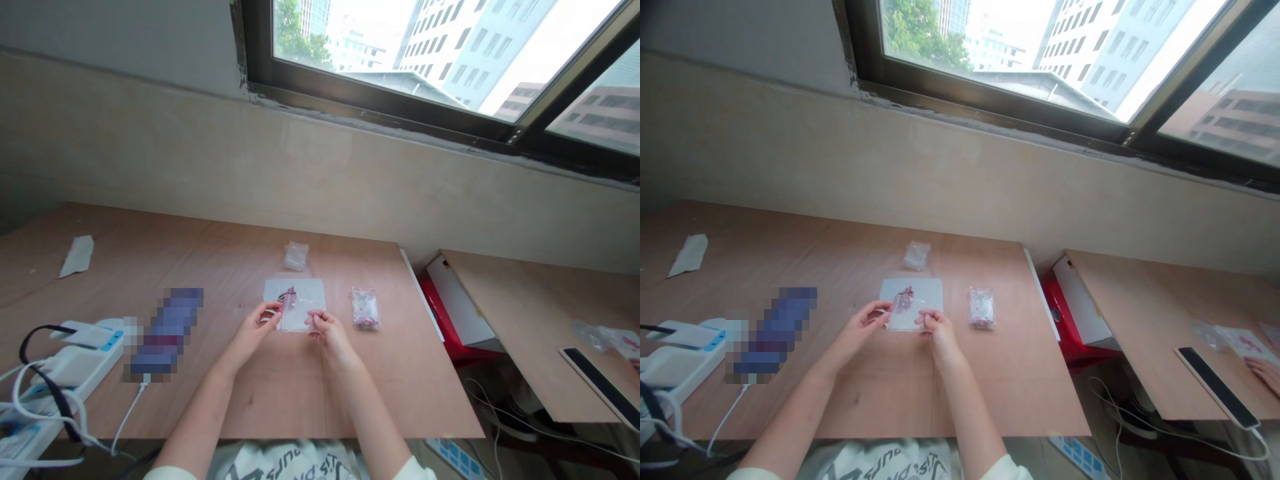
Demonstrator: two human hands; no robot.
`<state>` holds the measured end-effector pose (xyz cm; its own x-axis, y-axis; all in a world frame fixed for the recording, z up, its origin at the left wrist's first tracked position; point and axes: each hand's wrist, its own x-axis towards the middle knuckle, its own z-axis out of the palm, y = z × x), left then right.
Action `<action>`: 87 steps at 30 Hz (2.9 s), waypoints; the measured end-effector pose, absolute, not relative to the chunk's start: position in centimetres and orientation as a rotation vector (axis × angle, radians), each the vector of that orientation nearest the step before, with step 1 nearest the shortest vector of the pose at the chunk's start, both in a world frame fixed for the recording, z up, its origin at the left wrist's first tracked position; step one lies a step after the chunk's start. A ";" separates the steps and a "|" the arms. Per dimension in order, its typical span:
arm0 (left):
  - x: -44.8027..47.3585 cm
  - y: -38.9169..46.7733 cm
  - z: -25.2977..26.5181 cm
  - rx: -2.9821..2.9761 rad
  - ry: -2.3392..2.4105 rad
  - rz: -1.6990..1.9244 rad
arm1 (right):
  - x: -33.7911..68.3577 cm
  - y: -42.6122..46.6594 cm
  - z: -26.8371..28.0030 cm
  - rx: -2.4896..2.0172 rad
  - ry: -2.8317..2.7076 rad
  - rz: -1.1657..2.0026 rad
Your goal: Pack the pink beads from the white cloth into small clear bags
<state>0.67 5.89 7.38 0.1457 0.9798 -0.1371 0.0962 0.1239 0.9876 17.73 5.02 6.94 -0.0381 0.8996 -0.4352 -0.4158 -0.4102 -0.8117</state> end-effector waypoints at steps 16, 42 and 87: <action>0.1 5.2 10.9 1.297 1.327 0.874 | 15.9 7.0 7.6 -1.432 -0.927 1.462; 0.6 5.6 11.4 1.817 1.453 0.752 | 13.0 6.0 10.9 -1.499 -1.634 1.005; -3.1 7.8 8.4 2.024 1.594 0.657 | 13.5 13.6 5.0 -2.015 -1.747 0.750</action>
